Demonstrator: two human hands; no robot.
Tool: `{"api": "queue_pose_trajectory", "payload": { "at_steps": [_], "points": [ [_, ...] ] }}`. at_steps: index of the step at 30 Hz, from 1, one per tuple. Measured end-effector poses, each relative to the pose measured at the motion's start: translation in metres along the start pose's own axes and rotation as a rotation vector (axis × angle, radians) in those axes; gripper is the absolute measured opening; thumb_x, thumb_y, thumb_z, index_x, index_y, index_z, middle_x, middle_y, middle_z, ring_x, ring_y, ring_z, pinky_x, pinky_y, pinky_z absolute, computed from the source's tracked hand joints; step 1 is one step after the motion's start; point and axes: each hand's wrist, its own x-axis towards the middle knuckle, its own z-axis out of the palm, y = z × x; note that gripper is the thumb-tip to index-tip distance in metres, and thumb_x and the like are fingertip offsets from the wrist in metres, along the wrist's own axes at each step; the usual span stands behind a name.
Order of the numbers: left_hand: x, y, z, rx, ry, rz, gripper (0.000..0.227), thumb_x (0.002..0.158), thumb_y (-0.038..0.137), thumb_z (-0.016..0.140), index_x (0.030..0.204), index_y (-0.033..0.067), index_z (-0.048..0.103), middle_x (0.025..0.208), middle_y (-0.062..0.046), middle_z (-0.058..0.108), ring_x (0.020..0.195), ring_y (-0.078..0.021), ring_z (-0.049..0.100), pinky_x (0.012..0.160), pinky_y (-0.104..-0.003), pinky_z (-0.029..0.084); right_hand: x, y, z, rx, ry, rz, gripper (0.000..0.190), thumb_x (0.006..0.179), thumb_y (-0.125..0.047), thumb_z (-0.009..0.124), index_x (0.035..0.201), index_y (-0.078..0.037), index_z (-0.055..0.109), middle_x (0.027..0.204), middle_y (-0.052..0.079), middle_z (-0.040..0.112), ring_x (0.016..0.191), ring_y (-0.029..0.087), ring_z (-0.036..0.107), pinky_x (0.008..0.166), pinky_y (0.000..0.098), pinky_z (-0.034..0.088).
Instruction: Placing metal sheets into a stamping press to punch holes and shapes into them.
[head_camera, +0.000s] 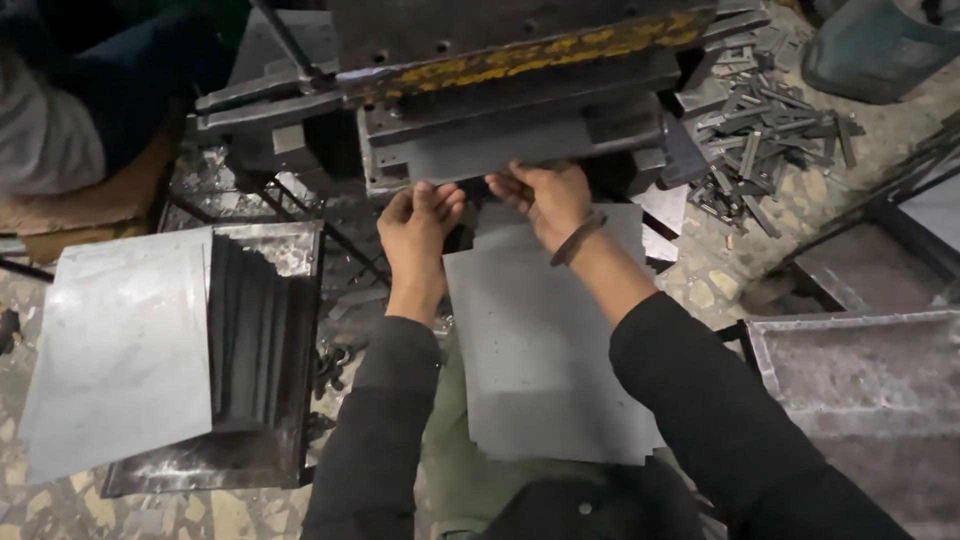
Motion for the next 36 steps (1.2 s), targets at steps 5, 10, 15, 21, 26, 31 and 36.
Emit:
{"api": "queue_pose_trajectory", "payload": {
  "at_steps": [5, 10, 15, 21, 26, 31, 36],
  "points": [
    [-0.009, -0.007, 0.022, -0.020, 0.039, -0.011, 0.047, 0.106, 0.016, 0.054, 0.137, -0.0161, 0.042, 0.103, -0.036, 0.071, 0.089, -0.0356, 0.078, 0.078, -0.044, 0.068, 0.000, -0.005, -0.015, 0.099, 0.070, -0.008, 0.031, 0.091, -0.002, 0.074, 0.114, 0.009, 0.056, 0.099, 0.022, 0.069, 0.087, 0.039, 0.078, 0.060, 0.0339, 0.063],
    [-0.009, -0.016, 0.027, -0.074, 0.076, 0.006, 0.044, 0.107, 0.018, 0.052, 0.138, -0.0127, 0.043, 0.101, -0.034, 0.071, 0.089, -0.0338, 0.078, 0.078, -0.042, 0.068, 0.009, -0.004, -0.023, 0.139, 0.073, -0.027, 0.042, 0.089, 0.003, 0.075, 0.121, 0.013, 0.048, 0.101, 0.025, 0.063, 0.092, 0.047, 0.076, 0.073, 0.0448, 0.068],
    [-0.024, 0.020, 0.007, 0.158, -0.111, -0.023, 0.042, 0.107, 0.029, 0.056, 0.118, -0.0111, 0.063, 0.106, -0.033, 0.073, 0.095, -0.0365, 0.077, 0.083, -0.047, 0.065, 0.008, 0.000, -0.026, 0.187, 0.051, -0.052, 0.045, 0.091, 0.004, 0.074, 0.122, 0.015, 0.044, 0.101, 0.023, 0.058, 0.094, 0.048, 0.075, 0.079, 0.0504, 0.069],
    [-0.002, 0.069, -0.094, 0.402, -0.086, 0.143, 0.034, 0.108, 0.029, 0.061, 0.123, -0.0020, 0.062, 0.105, -0.025, 0.074, 0.091, -0.0317, 0.077, 0.081, -0.042, 0.065, 0.008, 0.002, -0.027, 0.238, 0.038, -0.043, 0.037, 0.093, 0.004, 0.071, 0.119, 0.011, 0.046, 0.100, 0.019, 0.059, 0.093, 0.045, 0.074, 0.081, 0.0509, 0.070],
    [0.028, 0.084, -0.248, 1.286, 0.175, 0.737, 0.037, 0.111, 0.024, 0.070, 0.128, -0.0080, 0.063, 0.114, -0.030, 0.067, 0.106, -0.0461, 0.066, 0.089, -0.050, 0.052, -0.001, -0.002, -0.030, 0.202, -0.062, -0.052, 0.020, 0.096, 0.002, 0.066, 0.110, 0.010, 0.054, 0.100, 0.021, 0.066, 0.092, 0.035, 0.074, 0.082, 0.0410, 0.067],
    [-0.001, 0.092, -0.311, 1.771, 0.354, 0.059, 0.100, 0.096, 0.068, 0.038, 0.159, -0.0080, 0.020, 0.162, -0.041, 0.014, 0.145, -0.0634, 0.014, 0.112, -0.079, 0.015, -0.007, -0.003, -0.030, 0.206, -0.168, -0.105, 0.010, 0.097, 0.000, 0.065, 0.091, 0.008, 0.065, 0.095, 0.018, 0.071, 0.090, 0.029, 0.075, 0.081, 0.0331, 0.066],
    [-0.027, 0.072, -0.317, 1.787, 0.316, 0.172, 0.087, 0.096, 0.041, 0.045, 0.160, -0.0097, 0.016, 0.164, -0.042, 0.005, 0.146, -0.0657, -0.002, 0.111, -0.079, 0.002, 0.006, -0.004, -0.016, 0.314, 0.074, 0.095, 0.018, 0.098, 0.000, 0.056, 0.112, 0.011, 0.058, 0.095, 0.021, 0.067, 0.079, 0.029, 0.071, 0.072, 0.0355, 0.064]
  ]
}}
